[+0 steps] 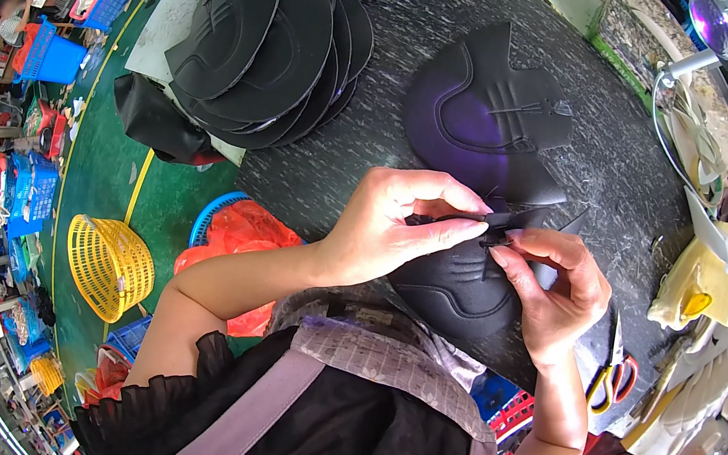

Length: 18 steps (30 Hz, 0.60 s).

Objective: The person assembles pre-cut black leather pieces by hand, then inspects them.

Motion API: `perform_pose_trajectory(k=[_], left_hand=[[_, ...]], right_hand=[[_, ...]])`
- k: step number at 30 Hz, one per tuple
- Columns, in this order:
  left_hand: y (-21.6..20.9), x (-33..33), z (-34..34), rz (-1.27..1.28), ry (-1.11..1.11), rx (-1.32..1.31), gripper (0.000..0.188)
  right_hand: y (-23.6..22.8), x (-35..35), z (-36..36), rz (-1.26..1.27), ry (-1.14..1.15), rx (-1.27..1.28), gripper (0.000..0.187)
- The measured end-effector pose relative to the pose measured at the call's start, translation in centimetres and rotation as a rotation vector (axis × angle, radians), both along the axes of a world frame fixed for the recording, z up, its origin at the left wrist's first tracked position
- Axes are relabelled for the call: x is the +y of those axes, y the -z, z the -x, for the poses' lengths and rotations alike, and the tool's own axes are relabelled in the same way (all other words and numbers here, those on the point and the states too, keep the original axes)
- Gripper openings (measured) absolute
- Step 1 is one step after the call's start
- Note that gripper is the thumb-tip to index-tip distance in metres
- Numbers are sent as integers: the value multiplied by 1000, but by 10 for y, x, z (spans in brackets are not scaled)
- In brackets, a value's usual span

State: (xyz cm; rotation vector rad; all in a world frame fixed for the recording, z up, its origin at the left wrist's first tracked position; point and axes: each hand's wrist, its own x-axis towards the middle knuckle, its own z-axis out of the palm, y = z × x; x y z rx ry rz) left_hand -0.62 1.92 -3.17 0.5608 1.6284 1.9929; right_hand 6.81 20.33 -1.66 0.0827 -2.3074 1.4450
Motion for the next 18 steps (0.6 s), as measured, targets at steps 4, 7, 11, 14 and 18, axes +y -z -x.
perform_pose_trajectory(k=[4, 7, 11, 14, 18], left_hand=[[-1, 0, 0, 29, 35, -8, 20], [4, -1, 2, 27, 57, 134, 24], [6, -4, 3, 0, 85, 156, 31], [2, -6, 3, -61, 129, -4, 31], [-3, -7, 6, -34, 160, -236, 28]], right_hand=[[7, 3, -1, -20, -19, 52, 24], [7, 4, -1, 11, -63, -12, 27], [-2, 2, 6, 168, -25, -143, 30], [-3, 5, 1, 585, -175, -368, 28], [0, 6, -3, 659, -232, -402, 26]])
